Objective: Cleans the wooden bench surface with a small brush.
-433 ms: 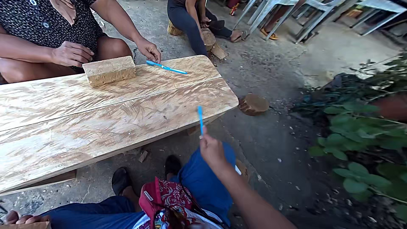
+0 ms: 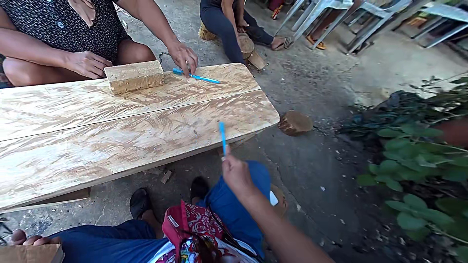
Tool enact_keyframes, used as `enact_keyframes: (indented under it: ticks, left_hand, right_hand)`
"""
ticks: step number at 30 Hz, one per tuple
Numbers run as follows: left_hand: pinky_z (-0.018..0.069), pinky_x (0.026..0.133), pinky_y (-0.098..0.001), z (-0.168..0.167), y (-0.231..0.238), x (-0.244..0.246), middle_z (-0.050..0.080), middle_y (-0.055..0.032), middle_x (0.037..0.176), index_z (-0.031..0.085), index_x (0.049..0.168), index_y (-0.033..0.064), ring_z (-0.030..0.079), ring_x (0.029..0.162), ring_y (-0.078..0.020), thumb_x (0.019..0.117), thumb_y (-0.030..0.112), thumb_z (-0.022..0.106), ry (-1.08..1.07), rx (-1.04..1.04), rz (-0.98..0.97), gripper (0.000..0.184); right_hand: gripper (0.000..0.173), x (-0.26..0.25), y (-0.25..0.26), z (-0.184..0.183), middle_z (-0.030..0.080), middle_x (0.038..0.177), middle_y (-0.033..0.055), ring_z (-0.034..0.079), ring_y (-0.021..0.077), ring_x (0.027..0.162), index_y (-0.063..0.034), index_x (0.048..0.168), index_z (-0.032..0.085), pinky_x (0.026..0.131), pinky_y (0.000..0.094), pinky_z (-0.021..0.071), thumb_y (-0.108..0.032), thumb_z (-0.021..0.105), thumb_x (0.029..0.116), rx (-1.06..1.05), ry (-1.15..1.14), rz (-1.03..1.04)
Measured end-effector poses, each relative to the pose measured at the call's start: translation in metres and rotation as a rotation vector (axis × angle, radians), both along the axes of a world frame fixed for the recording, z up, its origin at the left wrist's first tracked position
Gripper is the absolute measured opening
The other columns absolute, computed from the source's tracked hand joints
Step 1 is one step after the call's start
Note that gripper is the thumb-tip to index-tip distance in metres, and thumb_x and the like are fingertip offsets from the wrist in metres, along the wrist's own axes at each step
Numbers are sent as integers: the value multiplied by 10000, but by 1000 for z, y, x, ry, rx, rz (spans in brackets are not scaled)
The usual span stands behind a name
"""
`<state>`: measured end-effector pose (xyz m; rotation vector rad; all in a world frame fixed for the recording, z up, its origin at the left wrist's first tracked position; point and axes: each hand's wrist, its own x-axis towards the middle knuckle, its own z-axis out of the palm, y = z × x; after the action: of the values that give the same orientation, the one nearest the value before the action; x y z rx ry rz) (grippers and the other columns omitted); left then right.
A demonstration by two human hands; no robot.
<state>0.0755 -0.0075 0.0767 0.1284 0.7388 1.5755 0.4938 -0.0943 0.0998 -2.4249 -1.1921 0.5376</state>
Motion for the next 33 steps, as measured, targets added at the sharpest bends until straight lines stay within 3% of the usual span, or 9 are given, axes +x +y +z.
enact_keyframes:
  ticks: [1,3,7,11,17,21,24,30,33]
  left_hand:
    - [642,744,-333,-29,0,-27,747,-98,869,647,1141,19,757,790,-190,1067,397,440,-145,158,-137,437]
    - [627,839,-371,-53,2,-49,762,-95,945,712,1182,47,757,895,-211,1028,423,515,-171,270,-265,451]
    - [639,797,-373,-59,1,-58,761,-97,927,724,1171,39,760,863,-217,998,462,556,-178,249,-244,487]
    - [649,742,-418,-70,-2,-70,752,-140,922,690,1157,-14,764,846,-272,981,478,583,-224,187,-144,533]
    - [637,751,-350,-58,-5,-53,754,-46,875,710,1177,95,752,821,-170,1046,486,449,-45,233,-165,488]
    - [639,771,-359,-63,-9,-60,759,-60,923,700,1212,82,755,856,-180,1042,505,449,-55,272,-177,520]
    - [639,781,-385,-70,-16,-72,758,-68,921,707,1225,80,755,857,-196,1022,538,462,-90,257,-157,558]
    - [636,742,-361,-68,-21,-71,750,-50,884,699,1201,98,749,821,-177,1029,561,412,-84,239,-79,571]
    - [636,747,-361,-64,-21,-71,752,-55,881,708,1198,91,749,819,-180,1036,545,409,-89,237,-90,568]
  right_hand:
    - [467,-37,2,-5,742,918,243,729,391,838,25,1493,504,817,548,576,-141,456,1060,81,60,158]
    - [446,-81,6,-1,751,921,203,733,361,839,-15,1473,552,799,527,581,-154,454,1061,119,183,386]
    - [418,-11,2,-4,746,907,250,731,412,814,-2,1437,585,786,571,575,-130,476,1055,127,-46,154]
    - [485,63,5,16,681,1205,324,646,494,1157,-35,1580,382,1028,612,454,-194,364,1121,-206,-133,-214]
    - [450,-118,41,4,749,918,202,740,377,843,-41,1490,541,773,543,588,-159,462,1064,72,127,579]
    - [427,-72,57,12,754,958,238,736,422,901,-49,1466,572,835,595,564,-173,454,1076,28,3,421]
    - [477,-12,60,24,721,1100,298,692,479,1053,-50,1564,426,959,620,499,-200,392,1112,-182,-132,162]
    - [473,-139,60,31,744,969,209,728,391,914,-70,1546,471,826,540,570,-175,413,1089,-137,89,664]
    - [436,-115,54,24,749,925,223,735,409,846,-55,1485,552,769,568,578,-176,453,1079,-27,3,588]
